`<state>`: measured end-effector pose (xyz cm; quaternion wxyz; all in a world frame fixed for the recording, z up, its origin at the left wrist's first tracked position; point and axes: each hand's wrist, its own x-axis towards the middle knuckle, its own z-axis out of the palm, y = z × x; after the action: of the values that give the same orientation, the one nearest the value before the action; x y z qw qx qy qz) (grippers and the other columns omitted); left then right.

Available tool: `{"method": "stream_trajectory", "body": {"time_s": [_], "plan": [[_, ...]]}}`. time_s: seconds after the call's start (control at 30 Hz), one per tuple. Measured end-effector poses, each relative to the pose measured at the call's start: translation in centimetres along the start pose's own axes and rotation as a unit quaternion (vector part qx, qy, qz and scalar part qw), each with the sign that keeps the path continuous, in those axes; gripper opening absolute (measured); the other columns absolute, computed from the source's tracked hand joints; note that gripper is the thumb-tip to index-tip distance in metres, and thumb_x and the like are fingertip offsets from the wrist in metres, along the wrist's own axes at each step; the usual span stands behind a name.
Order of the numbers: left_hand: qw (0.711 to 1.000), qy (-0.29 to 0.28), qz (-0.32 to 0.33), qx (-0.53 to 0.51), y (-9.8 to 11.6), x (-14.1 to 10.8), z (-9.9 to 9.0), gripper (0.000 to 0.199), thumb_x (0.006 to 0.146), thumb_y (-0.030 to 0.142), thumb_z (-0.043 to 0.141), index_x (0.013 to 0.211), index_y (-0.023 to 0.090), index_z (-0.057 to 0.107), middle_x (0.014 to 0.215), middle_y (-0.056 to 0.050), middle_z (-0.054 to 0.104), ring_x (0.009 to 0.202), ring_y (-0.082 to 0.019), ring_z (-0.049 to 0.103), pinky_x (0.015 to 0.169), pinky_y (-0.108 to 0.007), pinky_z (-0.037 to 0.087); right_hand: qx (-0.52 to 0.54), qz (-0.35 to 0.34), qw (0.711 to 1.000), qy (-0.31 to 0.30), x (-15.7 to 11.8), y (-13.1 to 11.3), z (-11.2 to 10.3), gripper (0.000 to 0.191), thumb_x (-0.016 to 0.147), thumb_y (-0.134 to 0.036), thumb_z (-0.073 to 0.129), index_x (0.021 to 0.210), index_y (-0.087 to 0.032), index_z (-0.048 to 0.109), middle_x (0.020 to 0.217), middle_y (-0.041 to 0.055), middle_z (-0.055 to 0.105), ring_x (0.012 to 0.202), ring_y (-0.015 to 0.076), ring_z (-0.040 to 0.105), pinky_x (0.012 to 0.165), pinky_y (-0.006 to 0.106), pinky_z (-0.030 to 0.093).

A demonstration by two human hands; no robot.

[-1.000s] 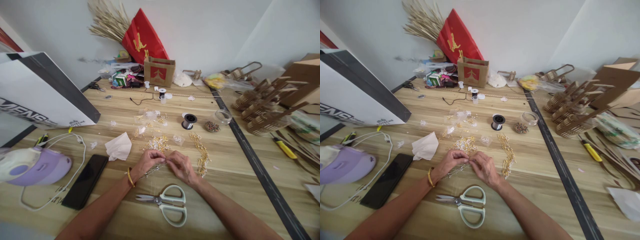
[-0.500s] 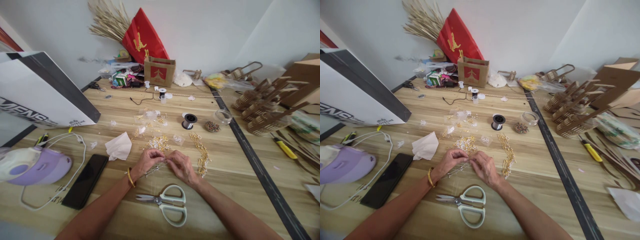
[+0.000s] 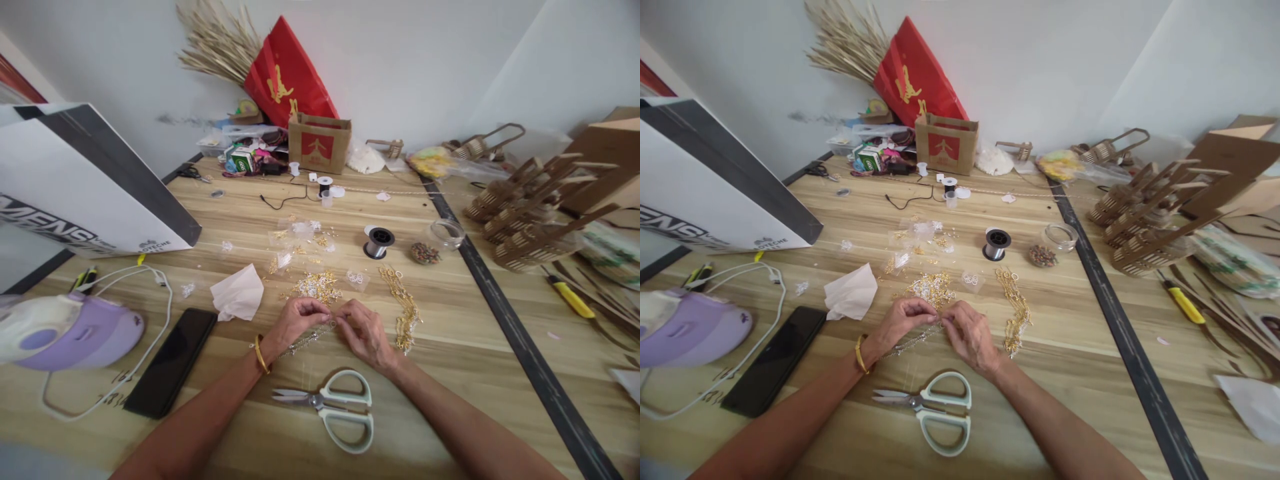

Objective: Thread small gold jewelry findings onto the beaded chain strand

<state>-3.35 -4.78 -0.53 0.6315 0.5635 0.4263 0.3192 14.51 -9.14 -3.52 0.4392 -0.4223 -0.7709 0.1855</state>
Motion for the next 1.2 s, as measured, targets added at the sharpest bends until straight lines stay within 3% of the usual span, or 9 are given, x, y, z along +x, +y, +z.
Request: {"method": "stream_trajectory", "body": {"time_s": [1.2], "plan": [[0.999,-0.016,-0.026,-0.033,-0.30,-0.01,-0.07,0.011,0.063,0.020,0.073,0.070,0.013,0.070,0.067,-0.003,0.070,0.066,-0.015,0.064,0.068,-0.025,0.050,0.001,-0.015,1.000,-0.009,0.19,-0.48,-0.27,0.007,0.090,-0.017,0.049,0.089,-0.020,0.055,0.077,0.0046,0.059,0.069,0.0167,0.055,0.061,0.028,0.046]]}}
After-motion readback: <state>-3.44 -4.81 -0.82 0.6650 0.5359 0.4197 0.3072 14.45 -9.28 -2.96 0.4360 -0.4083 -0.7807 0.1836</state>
